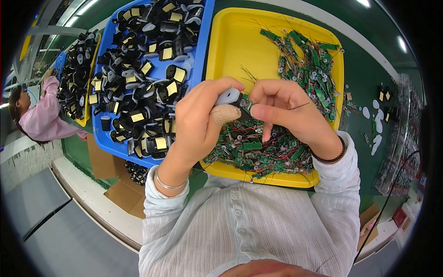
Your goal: The person assembles small electronic circuit boards into plastic housings by hand.
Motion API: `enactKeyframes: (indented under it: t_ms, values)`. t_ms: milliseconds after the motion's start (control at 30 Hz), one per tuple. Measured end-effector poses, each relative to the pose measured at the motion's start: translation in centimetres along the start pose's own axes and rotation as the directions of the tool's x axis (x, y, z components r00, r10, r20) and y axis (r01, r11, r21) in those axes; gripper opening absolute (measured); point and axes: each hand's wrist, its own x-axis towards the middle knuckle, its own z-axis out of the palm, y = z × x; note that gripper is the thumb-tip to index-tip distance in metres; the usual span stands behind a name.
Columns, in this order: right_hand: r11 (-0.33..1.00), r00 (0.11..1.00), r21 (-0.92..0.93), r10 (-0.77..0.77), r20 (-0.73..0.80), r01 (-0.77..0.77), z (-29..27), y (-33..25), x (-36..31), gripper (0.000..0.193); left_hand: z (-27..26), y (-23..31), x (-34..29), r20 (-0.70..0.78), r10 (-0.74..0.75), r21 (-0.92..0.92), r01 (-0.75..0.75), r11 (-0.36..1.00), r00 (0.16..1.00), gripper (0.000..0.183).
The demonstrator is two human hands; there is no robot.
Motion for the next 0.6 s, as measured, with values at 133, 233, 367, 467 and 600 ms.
enactKeyframes:
  t_ms: [133, 233, 367, 467, 600]
  values:
    - [0.999, 0.999, -0.009, 0.033, -0.001, -0.033, -0.1, 0.3, 0.0, 0.015, -0.1, -0.3, 0.2, 0.023, 0.073, 0.094, -0.075, 0.993, 0.997, 0.02]
    - [0.999, 0.994, -0.014, -0.033, -0.104, 0.032, 0.8, 0.1, -0.1, 0.013, -0.1, -0.5, 0.0, 0.077, -0.071, -0.026, 0.073, 0.997, 0.995, 0.029]
    - [0.779, 0.891, -0.561, -0.428, -0.153, 0.278, 0.7, 1.0, 0.1, 0.01, -0.1, 0.0, 0.8, 0.202, -0.243, -0.544, 0.315, 0.778, 0.949, 0.046]
    - [0.515, 0.828, -0.813, -0.555, -0.077, 0.27, 1.4, 0.7, -0.3, 0.011, 0.3, -0.2, 0.5, 0.262, -0.283, -0.669, 0.386, 0.635, 0.922, 0.05]
    - [0.343, 0.816, -0.907, -0.579, 0.002, 0.246, 1.6, 0.8, -0.5, 0.013, 0.3, -0.4, 0.6, 0.271, -0.272, -0.605, 0.384, 0.698, 0.923, 0.05]
